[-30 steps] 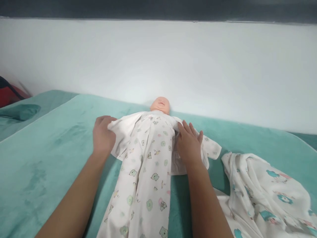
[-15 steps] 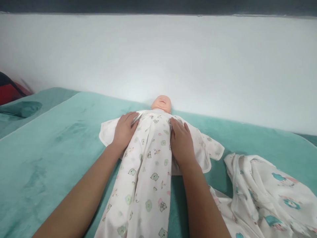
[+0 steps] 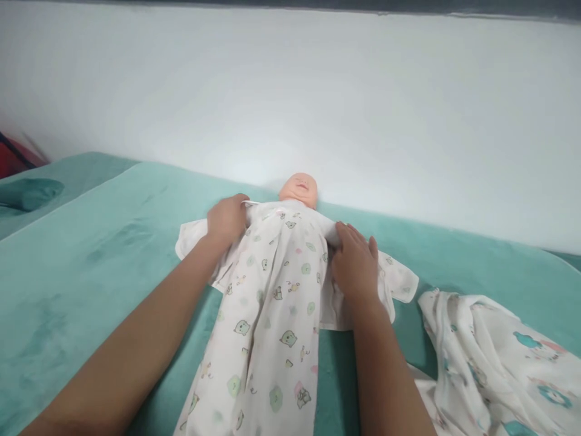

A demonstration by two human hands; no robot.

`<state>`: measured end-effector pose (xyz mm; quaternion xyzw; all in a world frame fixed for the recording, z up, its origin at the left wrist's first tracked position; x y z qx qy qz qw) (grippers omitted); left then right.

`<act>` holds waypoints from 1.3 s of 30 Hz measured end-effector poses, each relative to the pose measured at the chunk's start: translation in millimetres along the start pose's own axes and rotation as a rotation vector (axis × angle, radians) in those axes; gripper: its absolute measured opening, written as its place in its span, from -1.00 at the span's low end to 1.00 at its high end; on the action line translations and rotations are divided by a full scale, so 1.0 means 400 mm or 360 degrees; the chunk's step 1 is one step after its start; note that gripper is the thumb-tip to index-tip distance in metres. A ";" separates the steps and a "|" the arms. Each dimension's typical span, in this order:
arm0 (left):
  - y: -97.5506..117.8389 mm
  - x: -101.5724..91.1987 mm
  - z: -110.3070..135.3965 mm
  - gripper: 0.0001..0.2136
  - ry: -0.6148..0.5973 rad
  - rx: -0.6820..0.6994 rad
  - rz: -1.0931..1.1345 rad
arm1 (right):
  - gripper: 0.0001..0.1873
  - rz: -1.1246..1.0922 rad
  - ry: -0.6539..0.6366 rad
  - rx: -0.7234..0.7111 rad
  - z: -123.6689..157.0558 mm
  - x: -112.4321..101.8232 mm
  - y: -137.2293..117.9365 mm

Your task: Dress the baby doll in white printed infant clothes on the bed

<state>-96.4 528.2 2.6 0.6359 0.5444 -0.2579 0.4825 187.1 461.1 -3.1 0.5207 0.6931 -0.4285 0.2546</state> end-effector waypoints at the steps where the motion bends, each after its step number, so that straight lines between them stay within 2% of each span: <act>1: -0.018 -0.001 -0.008 -0.64 -0.0006 -0.0048 0.0012 | -0.36 0.0008 0.0002 0.0046 -0.002 -0.001 0.015; 4: -0.058 -0.002 -0.022 -0.65 0.0004 -0.0142 0.0090 | -0.34 -0.0048 0.0007 0.0145 -0.009 -0.003 0.043; 7: -0.059 0.000 -0.024 -0.63 0.0045 -0.0111 0.0269 | -0.35 -0.0120 0.0021 0.0193 -0.013 -0.004 0.048; 9: -0.036 -0.007 -0.021 -0.58 0.0092 -0.0004 0.0418 | -0.35 -0.0124 0.0041 0.0190 -0.015 -0.003 0.043; 11: 0.012 -0.020 -0.012 -0.51 0.0111 0.0216 0.0576 | -0.37 -0.0096 0.0070 0.0165 -0.016 -0.002 0.036; 14: 0.093 -0.034 0.019 -0.44 0.0022 0.0571 0.0701 | -0.38 -0.0046 0.0092 0.0123 -0.019 0.001 0.030; 17: 0.116 -0.033 0.048 -0.42 -0.0042 0.0611 0.0547 | -0.40 -0.0024 0.0097 0.0091 -0.022 0.003 0.030; 20: 0.087 -0.039 0.082 -0.46 0.0019 0.0533 0.0293 | -0.40 -0.0017 0.0085 0.0065 -0.022 0.004 0.032; 24: 0.016 -0.059 0.126 -0.44 0.0101 0.0466 0.0055 | -0.39 -0.0029 0.0065 0.0054 -0.019 0.007 0.036; 28: -0.036 -0.069 0.137 -0.42 0.0098 0.0408 -0.0047 | -0.38 -0.0044 0.0075 0.0032 -0.015 0.009 0.030; 39: -0.034 -0.052 0.118 -0.46 0.0065 0.0367 0.0004 | -0.41 0.0009 0.0045 0.0058 -0.010 0.013 0.016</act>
Point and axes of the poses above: each hand's wrist, its own z-axis away from the middle knuckle, its own x-axis out of the palm, y = z × x, the point moved 9 cm from there along -z, towards the middle knuckle, and after that the axes turned 10 degrees about y, right-handed, at the moved point
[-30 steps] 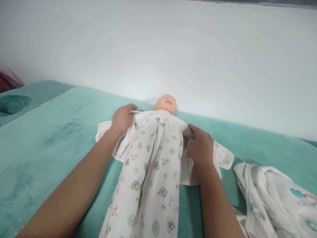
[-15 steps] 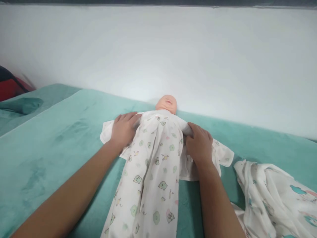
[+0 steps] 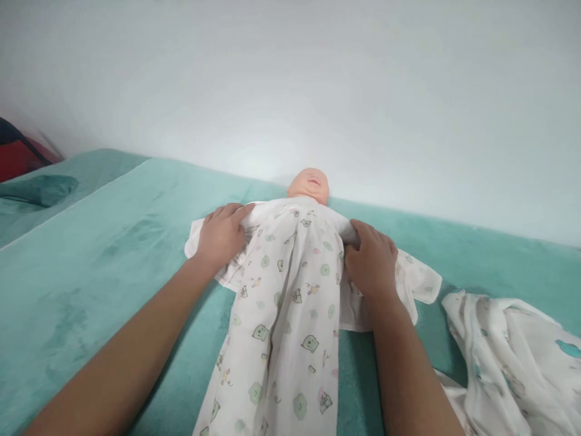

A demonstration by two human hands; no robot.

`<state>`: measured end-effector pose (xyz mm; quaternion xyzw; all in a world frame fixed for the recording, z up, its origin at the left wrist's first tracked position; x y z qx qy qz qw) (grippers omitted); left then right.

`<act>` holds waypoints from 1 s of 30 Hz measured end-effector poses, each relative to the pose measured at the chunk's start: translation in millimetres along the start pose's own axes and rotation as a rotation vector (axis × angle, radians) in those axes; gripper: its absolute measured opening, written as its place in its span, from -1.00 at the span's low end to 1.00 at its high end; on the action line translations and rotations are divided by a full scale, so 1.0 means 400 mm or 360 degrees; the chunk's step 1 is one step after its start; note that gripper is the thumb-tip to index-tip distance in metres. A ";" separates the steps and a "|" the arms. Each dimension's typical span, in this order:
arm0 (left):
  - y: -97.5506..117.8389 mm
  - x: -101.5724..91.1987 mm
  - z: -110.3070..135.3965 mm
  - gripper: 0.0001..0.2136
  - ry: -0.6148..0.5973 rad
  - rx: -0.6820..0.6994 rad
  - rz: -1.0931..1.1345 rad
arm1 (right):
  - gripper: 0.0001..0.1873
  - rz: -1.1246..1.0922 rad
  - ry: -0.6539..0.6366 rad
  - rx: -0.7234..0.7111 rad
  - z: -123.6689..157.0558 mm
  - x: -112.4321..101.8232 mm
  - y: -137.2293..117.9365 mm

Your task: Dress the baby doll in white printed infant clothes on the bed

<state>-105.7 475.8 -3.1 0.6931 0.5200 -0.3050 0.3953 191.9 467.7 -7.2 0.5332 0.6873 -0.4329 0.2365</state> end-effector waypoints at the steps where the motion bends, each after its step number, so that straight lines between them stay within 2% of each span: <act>1: -0.001 0.001 0.001 -0.46 -0.0004 0.0000 -0.0002 | -0.41 -0.0002 0.0002 -0.0004 0.000 -0.001 -0.001; 12: -0.002 0.003 -0.002 -0.46 -0.0018 -0.0052 -0.0019 | -0.41 -0.0056 0.0007 0.0020 0.001 0.001 -0.004; 15: -0.004 0.003 -0.003 -0.47 0.0004 -0.0067 -0.0022 | -0.44 -0.0217 0.0077 0.0090 0.002 -0.038 -0.018; 17: -0.007 0.003 -0.005 -0.47 0.0010 -0.0084 -0.0025 | -0.47 -0.0366 0.0190 0.0156 0.006 -0.091 -0.043; 19: -0.011 0.003 -0.007 -0.47 0.0001 -0.0106 -0.0025 | -0.50 -0.0483 0.0243 0.0146 0.011 -0.139 -0.098; 21: -0.015 0.003 -0.009 -0.48 -0.0025 -0.0128 -0.0012 | -0.56 -0.0550 0.0102 -0.0045 0.010 -0.144 -0.198; 23: -0.017 0.004 -0.011 -0.48 -0.0051 -0.0137 0.0012 | -0.60 -0.0510 -0.0153 -0.0417 0.011 -0.106 -0.331; 26: -0.017 0.000 -0.015 -0.50 -0.0058 -0.0130 0.0035 | -0.68 -0.0144 -0.0516 -0.0999 0.020 0.009 -0.501; 30: -0.023 -0.001 -0.021 -0.60 -0.0086 -0.0162 0.0049 | -0.75 0.0275 -0.0764 -0.1096 -0.021 0.149 -0.580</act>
Point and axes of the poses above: each hand's wrist, its own z-axis away from the middle knuckle, its own x-axis out of the palm, y = z × x, the point moved 9 cm from there along -z, towards the middle knuckle, and after that the axes turned 10 degrees about y, right-handed, at the moved point
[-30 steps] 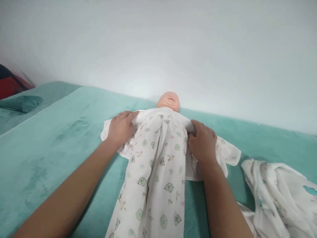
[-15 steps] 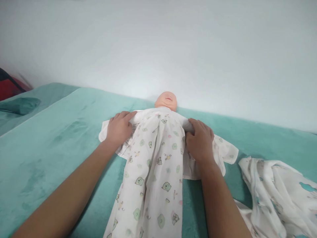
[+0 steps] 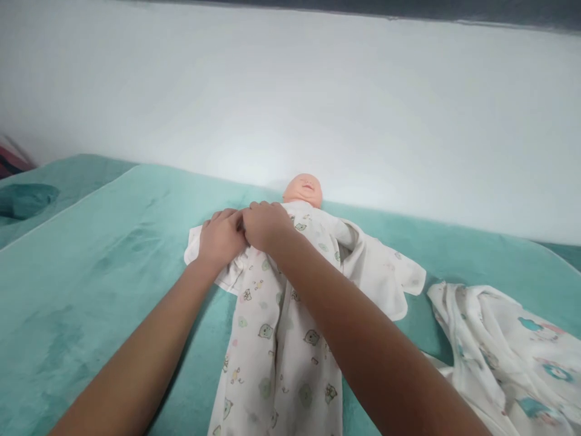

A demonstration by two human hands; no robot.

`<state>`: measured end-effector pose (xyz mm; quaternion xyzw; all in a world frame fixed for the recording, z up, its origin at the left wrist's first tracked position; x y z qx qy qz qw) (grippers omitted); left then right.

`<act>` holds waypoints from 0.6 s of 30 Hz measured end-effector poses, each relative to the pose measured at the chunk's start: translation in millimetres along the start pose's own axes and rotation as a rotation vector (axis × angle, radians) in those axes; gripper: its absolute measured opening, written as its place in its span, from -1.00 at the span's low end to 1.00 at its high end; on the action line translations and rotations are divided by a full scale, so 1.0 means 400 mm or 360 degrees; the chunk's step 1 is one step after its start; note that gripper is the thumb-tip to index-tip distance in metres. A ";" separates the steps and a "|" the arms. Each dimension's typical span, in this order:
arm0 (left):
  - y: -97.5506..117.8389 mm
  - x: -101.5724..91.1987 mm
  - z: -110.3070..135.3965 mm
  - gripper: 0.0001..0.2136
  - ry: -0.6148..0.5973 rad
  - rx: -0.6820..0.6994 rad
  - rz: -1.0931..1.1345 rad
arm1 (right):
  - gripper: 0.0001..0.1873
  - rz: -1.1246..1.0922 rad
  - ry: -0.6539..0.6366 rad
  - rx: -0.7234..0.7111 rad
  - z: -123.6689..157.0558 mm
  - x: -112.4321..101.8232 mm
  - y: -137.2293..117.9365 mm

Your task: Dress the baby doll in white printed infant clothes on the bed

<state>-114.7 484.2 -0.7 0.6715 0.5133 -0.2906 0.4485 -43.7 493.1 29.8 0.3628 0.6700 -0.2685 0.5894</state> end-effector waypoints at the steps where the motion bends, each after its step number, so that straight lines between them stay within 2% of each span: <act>1: -0.003 0.001 -0.002 -0.62 -0.0019 -0.0012 0.0005 | -0.76 0.0049 -0.0047 0.0007 -0.021 0.011 0.001; 5: -0.010 0.008 -0.007 -0.62 -0.0079 -0.0015 0.0019 | -0.77 0.0106 -0.0176 0.0015 -0.065 0.031 0.019; 11: -0.014 0.014 -0.009 -0.60 -0.0082 0.0011 0.0034 | -0.70 0.0020 -0.0401 0.0079 -0.072 0.058 0.047; 18: -0.009 0.010 -0.009 -0.62 -0.0065 0.0062 0.0056 | -0.69 0.0064 -0.0363 0.0018 -0.068 0.057 0.034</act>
Point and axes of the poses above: each hand's wrist, its own z-axis away from the middle knuckle, its own x-axis out of the palm, y = z × x, the point moved 9 cm from there along -z, towards the middle knuckle, and after that the axes turned 10 degrees about y, right-handed, at the moved point
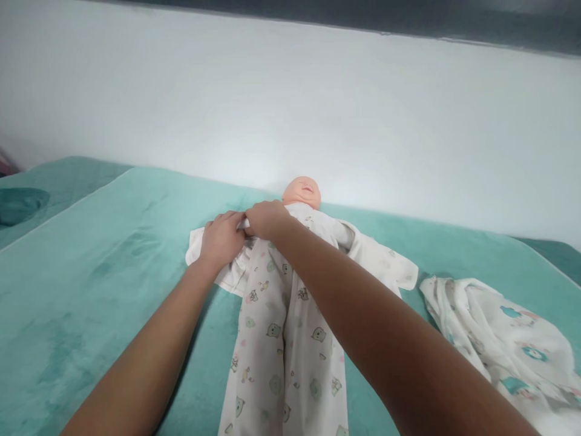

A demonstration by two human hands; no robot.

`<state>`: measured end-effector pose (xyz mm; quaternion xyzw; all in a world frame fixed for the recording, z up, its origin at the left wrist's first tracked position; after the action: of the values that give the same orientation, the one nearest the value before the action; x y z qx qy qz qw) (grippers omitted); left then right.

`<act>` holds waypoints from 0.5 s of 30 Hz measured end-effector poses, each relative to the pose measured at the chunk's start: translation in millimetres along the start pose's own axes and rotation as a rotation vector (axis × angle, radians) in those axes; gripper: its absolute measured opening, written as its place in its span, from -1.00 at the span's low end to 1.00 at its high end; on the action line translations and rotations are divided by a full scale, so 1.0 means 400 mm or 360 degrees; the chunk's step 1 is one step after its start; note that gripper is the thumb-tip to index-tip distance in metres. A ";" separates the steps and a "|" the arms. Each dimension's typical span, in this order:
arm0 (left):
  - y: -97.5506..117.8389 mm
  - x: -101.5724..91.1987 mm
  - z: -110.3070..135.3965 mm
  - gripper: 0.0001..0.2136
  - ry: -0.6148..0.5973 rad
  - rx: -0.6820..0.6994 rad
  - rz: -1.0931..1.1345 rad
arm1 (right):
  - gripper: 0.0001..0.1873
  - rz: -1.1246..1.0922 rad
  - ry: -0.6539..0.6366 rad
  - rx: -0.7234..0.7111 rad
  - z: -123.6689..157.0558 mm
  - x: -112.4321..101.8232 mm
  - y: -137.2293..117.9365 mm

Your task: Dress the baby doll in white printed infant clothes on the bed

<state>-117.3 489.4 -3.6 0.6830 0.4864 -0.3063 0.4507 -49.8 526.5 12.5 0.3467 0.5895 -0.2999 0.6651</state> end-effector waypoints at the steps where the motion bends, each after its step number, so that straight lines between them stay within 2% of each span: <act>1: 0.001 -0.003 0.000 -0.62 0.0009 -0.0002 0.0010 | -0.67 0.0016 0.0009 -0.0012 0.004 -0.004 -0.001; 6: 0.010 -0.012 0.003 -0.52 0.0024 0.0028 0.0044 | -0.54 0.0156 0.0013 -0.0020 0.037 -0.033 0.025; 10: 0.013 -0.010 0.009 -0.51 0.0005 0.0045 0.0017 | -0.57 0.0276 0.0011 0.0061 0.085 -0.070 0.092; 15: 0.007 0.000 0.026 -0.51 -0.0068 0.0020 -0.0026 | -0.56 0.0248 0.0063 0.0224 0.153 -0.111 0.170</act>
<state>-114.7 479.5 -6.9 0.6753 0.4802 -0.3275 0.4541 34.6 515.6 67.9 0.4431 0.5513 -0.2811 0.6486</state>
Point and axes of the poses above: each hand's wrist, its own z-axis away from the middle knuckle, its own x-axis out of the palm, y = z × x, the point moved 9 cm from there along -z, towards the middle knuckle, and after that the axes turned 10 degrees about y, right-handed, at the moved point
